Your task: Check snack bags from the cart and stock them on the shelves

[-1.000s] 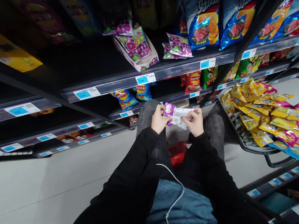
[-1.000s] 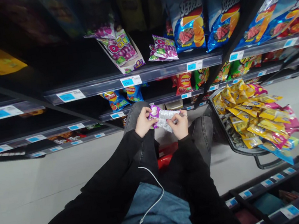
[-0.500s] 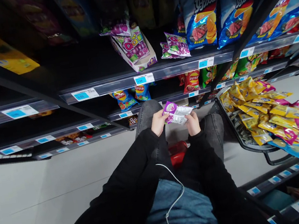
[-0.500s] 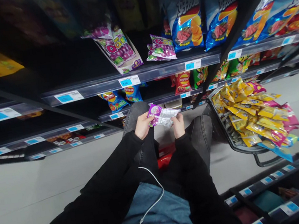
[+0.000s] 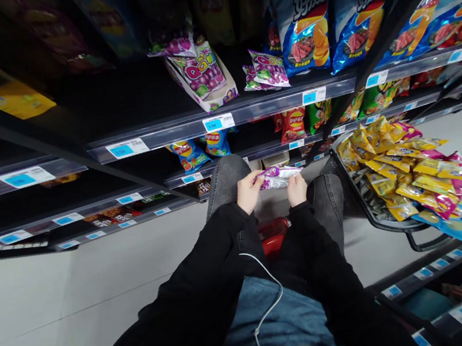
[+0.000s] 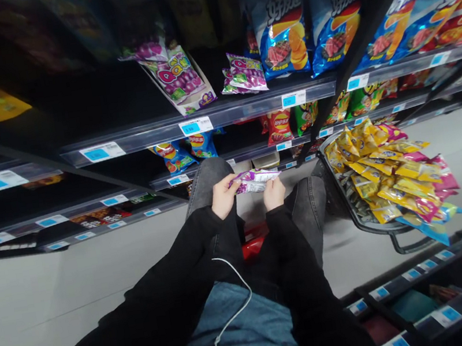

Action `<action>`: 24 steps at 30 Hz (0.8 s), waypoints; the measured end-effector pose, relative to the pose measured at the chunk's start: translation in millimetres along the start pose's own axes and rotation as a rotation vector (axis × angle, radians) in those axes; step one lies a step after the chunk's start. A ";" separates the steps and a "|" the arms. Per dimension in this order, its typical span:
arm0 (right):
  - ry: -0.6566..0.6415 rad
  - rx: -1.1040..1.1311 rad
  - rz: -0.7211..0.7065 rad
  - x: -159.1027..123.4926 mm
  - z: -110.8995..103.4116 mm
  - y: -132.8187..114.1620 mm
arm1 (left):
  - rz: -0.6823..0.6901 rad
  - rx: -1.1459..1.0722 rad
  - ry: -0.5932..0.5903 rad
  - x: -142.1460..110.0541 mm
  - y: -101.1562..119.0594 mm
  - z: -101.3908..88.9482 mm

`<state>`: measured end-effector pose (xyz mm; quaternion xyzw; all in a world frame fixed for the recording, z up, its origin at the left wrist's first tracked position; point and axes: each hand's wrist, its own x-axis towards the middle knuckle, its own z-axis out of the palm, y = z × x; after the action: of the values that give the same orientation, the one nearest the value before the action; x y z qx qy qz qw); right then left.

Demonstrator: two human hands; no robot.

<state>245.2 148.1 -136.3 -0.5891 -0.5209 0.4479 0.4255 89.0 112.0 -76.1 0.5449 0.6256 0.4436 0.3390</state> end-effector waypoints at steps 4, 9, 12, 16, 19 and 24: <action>0.262 -0.130 -0.037 -4.2 -4.6 -9.2 | 0.082 0.165 -0.076 -10.8 6.3 3.6; 0.279 -0.350 -0.269 -6.2 -12.4 -25.8 | 0.186 0.328 -0.144 -12.6 5.6 9.1; 0.171 -0.554 -0.207 -4.1 -16.8 -33.7 | 0.256 0.382 -0.187 -7.4 -0.5 8.5; -0.040 -0.753 -0.102 -0.2 -21.3 -39.9 | 0.354 0.442 -0.265 -3.6 -8.6 6.1; -0.081 -0.747 -0.007 0.8 -22.1 -39.6 | 0.392 0.488 -0.317 -4.0 -9.5 5.7; 0.072 -0.687 0.089 1.7 -17.8 -35.1 | 0.345 0.551 -0.330 -10.2 -2.9 15.1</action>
<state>254.4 152.5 -98.2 -0.7354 -0.5998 0.2435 0.2005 103.4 104.7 -85.0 0.7777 0.5573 0.2150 0.1961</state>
